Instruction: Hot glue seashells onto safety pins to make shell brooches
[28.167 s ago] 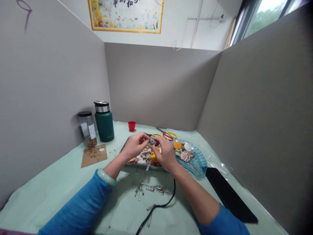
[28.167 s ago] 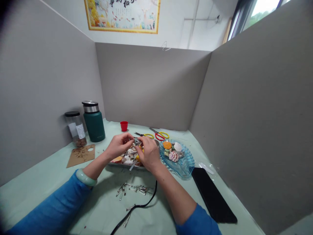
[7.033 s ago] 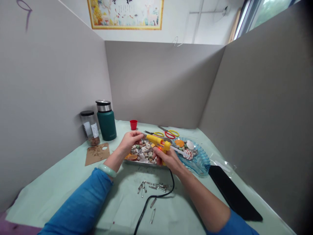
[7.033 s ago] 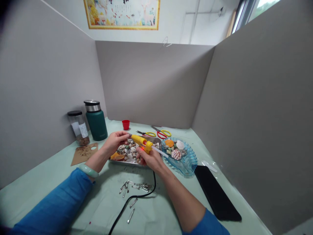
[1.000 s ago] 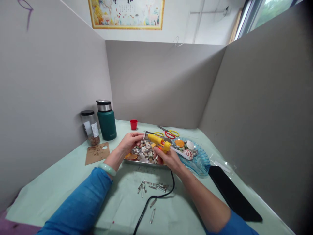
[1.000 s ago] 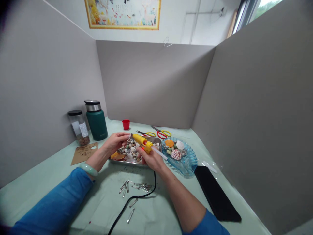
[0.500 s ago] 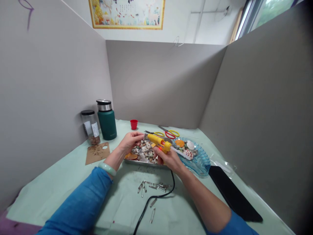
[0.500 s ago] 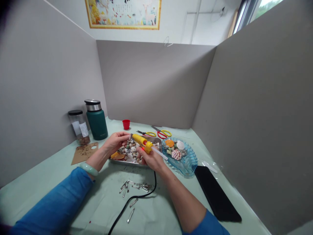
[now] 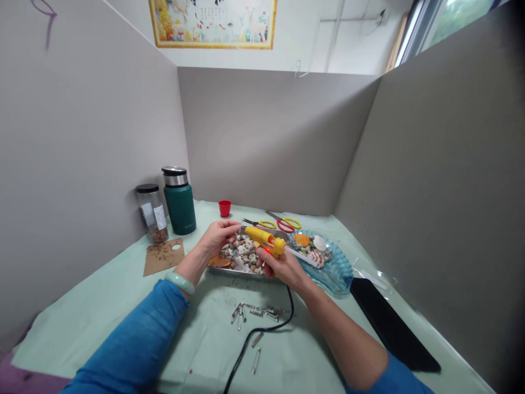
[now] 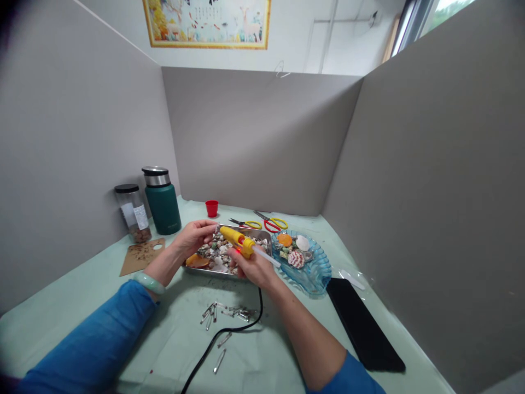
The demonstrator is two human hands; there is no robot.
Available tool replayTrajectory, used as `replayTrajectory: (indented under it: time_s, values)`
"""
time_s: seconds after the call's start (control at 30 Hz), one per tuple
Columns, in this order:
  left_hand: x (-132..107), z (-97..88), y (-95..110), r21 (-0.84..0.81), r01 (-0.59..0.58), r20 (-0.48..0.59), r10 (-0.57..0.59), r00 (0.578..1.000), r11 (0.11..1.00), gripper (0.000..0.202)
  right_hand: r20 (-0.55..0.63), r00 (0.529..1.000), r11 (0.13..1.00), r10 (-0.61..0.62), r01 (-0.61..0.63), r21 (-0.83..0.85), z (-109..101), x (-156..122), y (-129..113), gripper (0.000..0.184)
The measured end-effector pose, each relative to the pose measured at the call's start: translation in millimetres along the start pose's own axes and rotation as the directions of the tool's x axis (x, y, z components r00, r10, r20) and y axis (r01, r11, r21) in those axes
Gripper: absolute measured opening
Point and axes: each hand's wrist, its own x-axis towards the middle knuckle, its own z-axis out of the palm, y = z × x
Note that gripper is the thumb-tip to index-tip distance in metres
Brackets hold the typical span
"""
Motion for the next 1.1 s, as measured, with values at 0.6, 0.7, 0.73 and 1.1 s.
replayTrajectory:
  time_s: [0.6,0.7,0.73,1.1]
  values:
    - [-0.4,1.4,0.5,0.013,0.009,-0.002,-0.009,1.000,1.000,0.028,-0.002,1.000,1.000,-0.010,0.010,-0.020,-2.0,0.9,1.5,0.047]
    - [0.0,0.5,0.1,0.008,0.007,-0.006,-0.007,1.000,1.000,0.028,0.010,1.000,1.000,-0.010,0.010,-0.019,-1.1,0.8,1.8,0.046]
    - [0.4,0.0,-0.3,0.006,0.007,-0.007,-0.007,1.000,1.000,0.028,0.012,1.000,1.000,-0.009,0.009,-0.021,-0.8,0.7,1.9,0.046]
    - [-1.4,1.5,4.2,0.015,0.018,-0.023,-0.018,1.000,1.000,0.028,0.012,1.000,0.999,-0.014,0.014,-0.051,-0.6,0.0,1.2,0.047]
